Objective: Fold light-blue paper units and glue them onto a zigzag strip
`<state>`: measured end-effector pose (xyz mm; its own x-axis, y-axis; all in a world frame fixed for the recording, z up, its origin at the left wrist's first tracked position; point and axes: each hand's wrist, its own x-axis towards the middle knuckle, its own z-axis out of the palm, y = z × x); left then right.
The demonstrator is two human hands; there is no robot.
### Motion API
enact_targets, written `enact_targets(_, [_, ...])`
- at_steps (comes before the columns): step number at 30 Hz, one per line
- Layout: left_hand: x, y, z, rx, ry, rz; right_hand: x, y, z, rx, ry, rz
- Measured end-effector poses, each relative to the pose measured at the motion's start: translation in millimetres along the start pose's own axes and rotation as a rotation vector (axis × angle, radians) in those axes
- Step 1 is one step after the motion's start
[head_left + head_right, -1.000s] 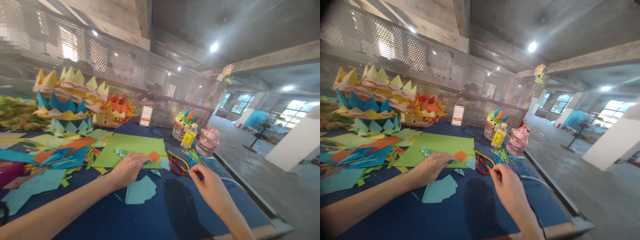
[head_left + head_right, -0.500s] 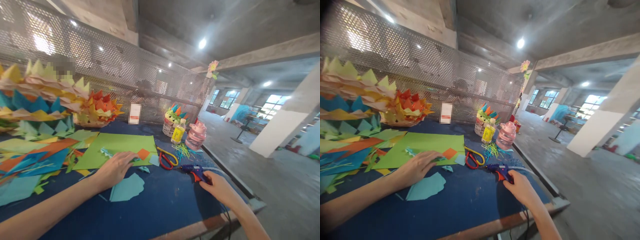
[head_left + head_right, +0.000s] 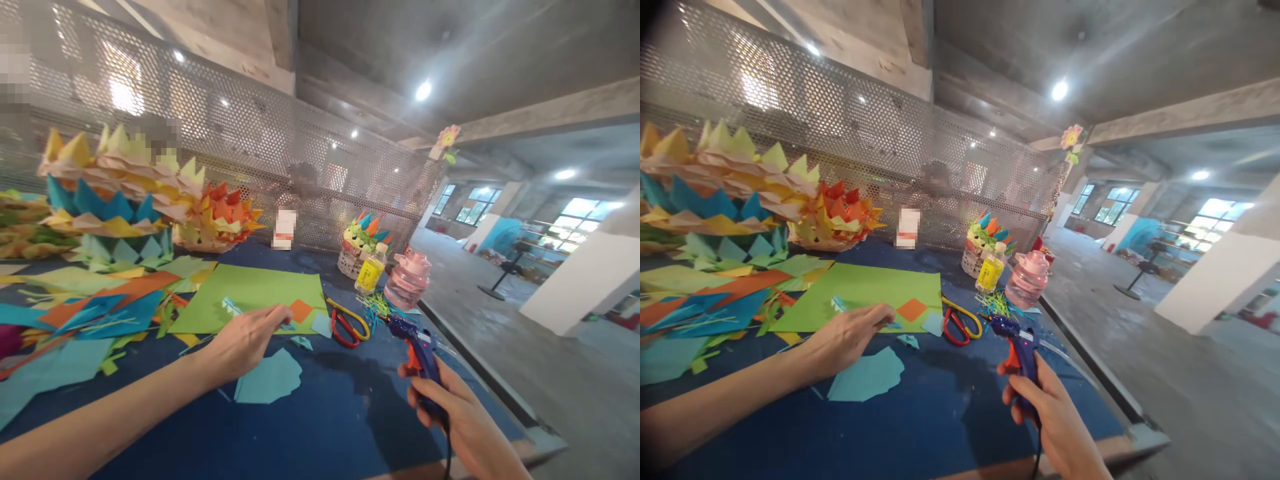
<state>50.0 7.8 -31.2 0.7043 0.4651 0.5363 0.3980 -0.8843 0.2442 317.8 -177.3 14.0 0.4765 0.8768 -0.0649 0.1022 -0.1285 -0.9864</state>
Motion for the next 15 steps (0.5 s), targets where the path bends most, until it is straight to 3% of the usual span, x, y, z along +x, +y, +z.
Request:
enact_targets(4, [-3.7, 13.0, -3.1, 0.018, -0.058, 0.066, -8.8, -3.0, 13.3, 0.005, -0.036, -0.020])
enact_targets(10, [-10.5, 24.4, -6.0, -0.128, -0.019, 0.034, -19.4, 0.7, 31.7, -0.022, 0.018, -0.122])
enact_targets(15, [-15.2, 28.4, -7.5, -0.176, 0.020, 0.044, -21.8, 9.1, 42.1, -0.247, 0.131, -0.197])
